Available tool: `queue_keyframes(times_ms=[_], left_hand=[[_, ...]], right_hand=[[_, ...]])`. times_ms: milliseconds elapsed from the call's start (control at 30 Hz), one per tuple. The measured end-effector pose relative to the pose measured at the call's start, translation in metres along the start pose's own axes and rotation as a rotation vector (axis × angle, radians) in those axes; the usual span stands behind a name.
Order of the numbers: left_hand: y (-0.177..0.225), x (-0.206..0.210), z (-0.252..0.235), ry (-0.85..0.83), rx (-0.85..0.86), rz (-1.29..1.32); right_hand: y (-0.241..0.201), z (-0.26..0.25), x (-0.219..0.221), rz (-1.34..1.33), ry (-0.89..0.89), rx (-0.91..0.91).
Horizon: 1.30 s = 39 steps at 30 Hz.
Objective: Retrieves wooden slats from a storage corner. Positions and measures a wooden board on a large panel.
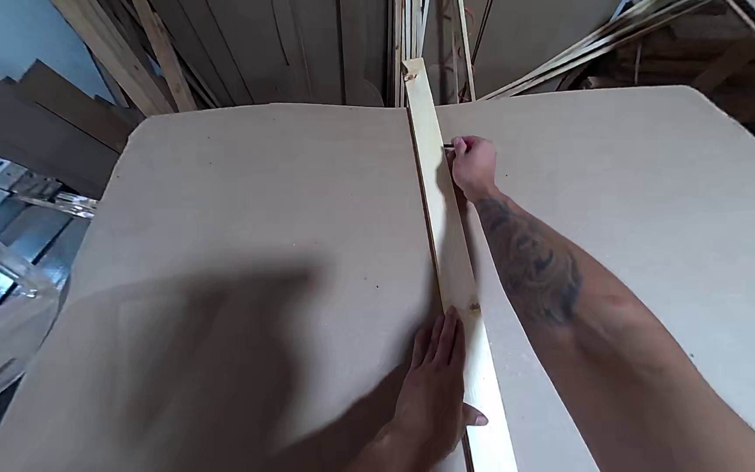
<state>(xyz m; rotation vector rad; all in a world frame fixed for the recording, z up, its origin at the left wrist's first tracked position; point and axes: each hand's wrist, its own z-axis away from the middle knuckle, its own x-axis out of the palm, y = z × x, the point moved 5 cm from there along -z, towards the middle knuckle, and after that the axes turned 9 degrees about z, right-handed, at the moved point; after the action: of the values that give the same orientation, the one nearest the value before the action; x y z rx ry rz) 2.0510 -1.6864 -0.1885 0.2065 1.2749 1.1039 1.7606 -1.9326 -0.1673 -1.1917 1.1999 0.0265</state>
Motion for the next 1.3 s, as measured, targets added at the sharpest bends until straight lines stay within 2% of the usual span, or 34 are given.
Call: queue_keyframes(times_ms=[100, 200, 267, 367, 567, 700, 800, 867, 967, 1033, 1167, 1233, 1300], left_hand=[[0.0, -0.001, -0.002, -0.025, -0.021, -0.015], [0.002, -0.002, -0.005, -0.029, -0.056, -0.015], [0.004, -0.001, -0.007, -0.049, -0.086, -0.031], [0.003, 0.0, -0.005, 0.004, -0.049, -0.083], [-0.003, 0.002, -0.007, 0.006, 0.026, -0.143], [0.014, -0.003, 0.002, -0.024, -0.049, -0.133], [0.013, -0.003, -0.003, -0.028, -0.103, -0.192], [0.015, -0.002, -0.006, -0.025, -0.126, -0.211], [0.018, -0.001, -0.004, -0.015, -0.139, -0.197], [0.02, 0.0, -0.002, -0.014, -0.138, -0.188], [0.02, 0.001, 0.0, -0.001, -0.141, -0.172], [0.021, 0.002, 0.002, -0.001, -0.143, -0.171], [0.021, 0.002, 0.002, 0.002, -0.148, -0.169]], right_hand=[[-0.004, 0.004, -0.002, 0.034, -0.004, 0.023], [0.009, 0.077, -0.029, 0.075, -0.008, 0.001], [0.027, 0.162, -0.062, 0.102, -0.051, 0.003], [0.06, 0.324, -0.114, 0.12, -0.142, 0.014], [0.112, 0.63, -0.206, 0.134, -0.222, 0.176], [0.138, 0.792, -0.257, 0.194, -0.325, 0.363], [0.155, 0.878, -0.275, 0.234, -0.444, 0.45], [0.155, 0.891, -0.281, 0.281, -0.378, 0.421], [0.139, 0.856, -0.279, 0.247, -0.226, 0.326], [0.136, 0.832, -0.276, 0.231, -0.215, 0.346], [0.16, 0.819, -0.271, 0.209, -0.463, 0.528], [0.16, 0.813, -0.265, 0.191, -0.609, 0.532], [0.154, 0.796, -0.255, 0.202, -0.658, 0.493]])
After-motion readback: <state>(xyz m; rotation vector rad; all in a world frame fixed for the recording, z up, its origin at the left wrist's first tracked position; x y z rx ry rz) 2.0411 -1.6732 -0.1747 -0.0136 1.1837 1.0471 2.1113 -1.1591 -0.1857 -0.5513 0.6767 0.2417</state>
